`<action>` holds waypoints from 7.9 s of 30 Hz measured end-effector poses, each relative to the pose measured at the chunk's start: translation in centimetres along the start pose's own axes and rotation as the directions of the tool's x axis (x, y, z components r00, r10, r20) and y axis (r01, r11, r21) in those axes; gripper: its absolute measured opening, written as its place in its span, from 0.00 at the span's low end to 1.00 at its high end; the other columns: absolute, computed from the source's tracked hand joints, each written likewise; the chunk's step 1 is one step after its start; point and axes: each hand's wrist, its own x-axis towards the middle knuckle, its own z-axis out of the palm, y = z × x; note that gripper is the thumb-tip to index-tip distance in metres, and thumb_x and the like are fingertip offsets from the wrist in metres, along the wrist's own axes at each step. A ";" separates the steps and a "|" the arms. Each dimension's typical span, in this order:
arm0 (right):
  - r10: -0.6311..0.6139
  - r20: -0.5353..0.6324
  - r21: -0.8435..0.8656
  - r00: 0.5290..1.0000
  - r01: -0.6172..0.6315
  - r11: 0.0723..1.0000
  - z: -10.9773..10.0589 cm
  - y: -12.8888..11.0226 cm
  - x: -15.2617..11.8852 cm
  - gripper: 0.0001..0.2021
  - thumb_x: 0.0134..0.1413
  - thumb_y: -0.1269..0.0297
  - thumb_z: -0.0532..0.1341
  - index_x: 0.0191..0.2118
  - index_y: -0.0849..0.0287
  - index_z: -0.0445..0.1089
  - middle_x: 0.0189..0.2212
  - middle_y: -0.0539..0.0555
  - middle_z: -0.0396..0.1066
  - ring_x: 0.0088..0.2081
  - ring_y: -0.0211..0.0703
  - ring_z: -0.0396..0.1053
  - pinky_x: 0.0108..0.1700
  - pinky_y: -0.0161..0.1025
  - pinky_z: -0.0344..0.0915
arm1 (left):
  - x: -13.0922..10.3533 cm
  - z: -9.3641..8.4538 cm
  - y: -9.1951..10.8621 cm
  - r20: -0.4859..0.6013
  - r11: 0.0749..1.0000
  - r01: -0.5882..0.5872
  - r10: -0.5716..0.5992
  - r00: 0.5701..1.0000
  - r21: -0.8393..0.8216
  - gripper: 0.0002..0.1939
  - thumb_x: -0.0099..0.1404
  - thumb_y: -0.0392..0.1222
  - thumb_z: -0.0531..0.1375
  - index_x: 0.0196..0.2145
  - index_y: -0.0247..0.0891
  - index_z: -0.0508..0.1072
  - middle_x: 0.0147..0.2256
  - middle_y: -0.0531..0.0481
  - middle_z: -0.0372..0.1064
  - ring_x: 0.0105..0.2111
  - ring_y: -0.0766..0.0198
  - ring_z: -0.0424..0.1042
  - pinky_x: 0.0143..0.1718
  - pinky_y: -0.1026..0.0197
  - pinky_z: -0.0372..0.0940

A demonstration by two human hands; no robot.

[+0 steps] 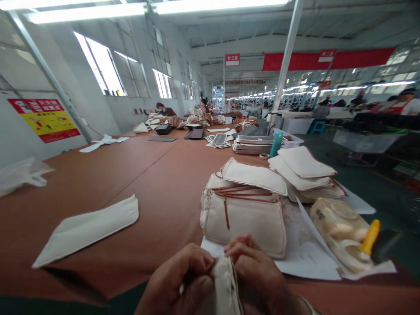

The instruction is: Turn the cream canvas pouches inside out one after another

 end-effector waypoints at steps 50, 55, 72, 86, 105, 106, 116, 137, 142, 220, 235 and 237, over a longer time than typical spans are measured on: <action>0.440 0.194 0.359 0.877 -0.481 0.799 0.5 -0.7 -2.2 0.20 0.61 0.47 0.53 0.29 0.61 0.61 0.24 0.47 0.54 0.26 0.35 0.48 0.25 0.32 0.47 | 1.5 0.0 0.8 0.488 0.811 0.541 -0.388 0.782 -0.222 0.17 0.61 0.51 0.63 0.30 0.32 0.68 0.27 0.54 0.57 0.27 0.69 0.52 0.27 0.65 0.49; 0.456 0.198 0.253 0.868 -0.494 0.832 0.9 -1.2 -1.6 0.21 0.48 0.49 0.68 0.31 0.61 0.61 0.26 0.46 0.56 0.28 0.34 0.50 0.28 0.32 0.49 | 1.5 0.5 1.7 0.417 0.887 0.450 -0.370 0.830 -0.108 0.11 0.63 0.44 0.60 0.30 0.32 0.69 0.28 0.54 0.56 0.30 0.67 0.53 0.30 0.65 0.51; 0.431 0.081 0.160 0.899 -0.439 0.884 0.9 -1.3 -1.9 0.09 0.57 0.64 0.61 0.28 0.63 0.66 0.27 0.50 0.65 0.30 0.37 0.60 0.31 0.32 0.58 | 1.8 0.7 1.0 0.378 0.881 0.465 -0.463 0.802 0.092 0.17 0.60 0.53 0.60 0.26 0.35 0.64 0.24 0.55 0.55 0.25 0.69 0.51 0.22 0.66 0.47; -0.068 0.147 -0.183 0.987 0.095 0.979 -0.3 -1.7 -2.2 0.09 0.64 0.69 0.53 0.33 0.58 0.69 0.28 0.53 0.68 0.29 0.38 0.64 0.30 0.32 0.61 | 0.8 1.4 0.1 0.408 0.618 0.732 -0.612 0.677 -0.287 0.12 0.51 0.45 0.65 0.28 0.32 0.74 0.21 0.55 0.62 0.20 0.70 0.56 0.21 0.67 0.48; 0.361 0.359 0.133 0.861 -0.430 0.893 -1.7 -2.0 -2.2 0.20 0.65 0.51 0.54 0.28 0.63 0.66 0.25 0.48 0.57 0.26 0.34 0.51 0.25 0.31 0.49 | 0.6 0.8 1.1 0.371 0.877 0.476 -0.420 0.828 -0.071 0.08 0.57 0.41 0.63 0.29 0.31 0.71 0.24 0.55 0.62 0.23 0.72 0.55 0.22 0.69 0.51; 0.343 0.379 0.123 0.860 -0.414 0.902 -1.8 -2.1 -2.0 0.19 0.64 0.53 0.56 0.28 0.63 0.66 0.24 0.47 0.56 0.26 0.33 0.51 0.25 0.31 0.49 | 0.5 0.8 1.2 0.373 0.879 0.471 -0.411 0.832 -0.081 0.08 0.58 0.41 0.63 0.29 0.31 0.71 0.25 0.54 0.62 0.24 0.72 0.56 0.23 0.69 0.51; 0.367 0.462 0.421 0.808 -0.563 0.711 -3.0 -0.7 -2.4 0.19 0.55 0.49 0.63 0.36 0.65 0.71 0.28 0.50 0.61 0.28 0.35 0.53 0.29 0.33 0.50 | 0.6 0.4 1.3 0.374 0.915 0.384 -0.317 0.872 -0.120 0.10 0.61 0.43 0.62 0.30 0.31 0.71 0.26 0.54 0.61 0.24 0.72 0.55 0.23 0.69 0.50; 0.226 0.385 0.180 0.895 -0.313 0.933 -2.6 -1.1 -1.5 0.15 0.63 0.57 0.58 0.31 0.64 0.66 0.28 0.50 0.63 0.28 0.35 0.56 0.29 0.31 0.54 | 0.9 0.5 0.0 0.521 0.703 0.666 -0.483 0.704 -0.249 0.14 0.60 0.47 0.61 0.24 0.33 0.69 0.19 0.58 0.50 0.19 0.71 0.45 0.20 0.64 0.42; 0.268 0.358 0.245 0.894 -0.367 0.897 -2.6 -0.1 -1.9 0.17 0.61 0.55 0.60 0.29 0.65 0.66 0.24 0.47 0.58 0.26 0.33 0.52 0.26 0.30 0.50 | 0.9 0.7 0.4 0.418 0.774 0.591 -0.471 0.777 -0.228 0.09 0.55 0.37 0.57 0.29 0.29 0.74 0.24 0.53 0.59 0.24 0.69 0.54 0.24 0.66 0.49; -0.131 0.127 -0.488 0.983 0.177 0.855 -1.1 -2.1 -4.3 0.09 0.62 0.76 0.52 0.37 0.64 0.69 0.29 0.57 0.68 0.32 0.43 0.64 0.33 0.37 0.64 | 0.6 2.1 -0.6 0.440 0.694 0.664 -0.522 0.731 -0.278 0.21 0.56 0.54 0.68 0.35 0.30 0.77 0.28 0.51 0.66 0.27 0.70 0.57 0.27 0.68 0.52; -0.157 0.213 -0.444 0.964 0.239 0.863 -1.2 -1.5 -4.0 0.11 0.60 0.77 0.52 0.44 0.66 0.69 0.33 0.61 0.73 0.37 0.46 0.71 0.40 0.39 0.70 | 0.7 3.5 0.3 0.217 0.827 0.561 -0.542 0.812 -0.032 0.06 0.52 0.38 0.63 0.26 0.31 0.72 0.22 0.54 0.65 0.23 0.69 0.58 0.24 0.67 0.53; -0.144 0.218 -0.426 0.965 0.228 0.875 -1.3 -1.8 -3.8 0.10 0.61 0.76 0.52 0.42 0.65 0.69 0.32 0.60 0.73 0.37 0.46 0.71 0.39 0.38 0.69 | 0.7 3.5 0.6 0.216 0.821 0.570 -0.554 0.804 -0.015 0.04 0.51 0.36 0.61 0.26 0.31 0.72 0.21 0.54 0.64 0.23 0.69 0.57 0.23 0.67 0.52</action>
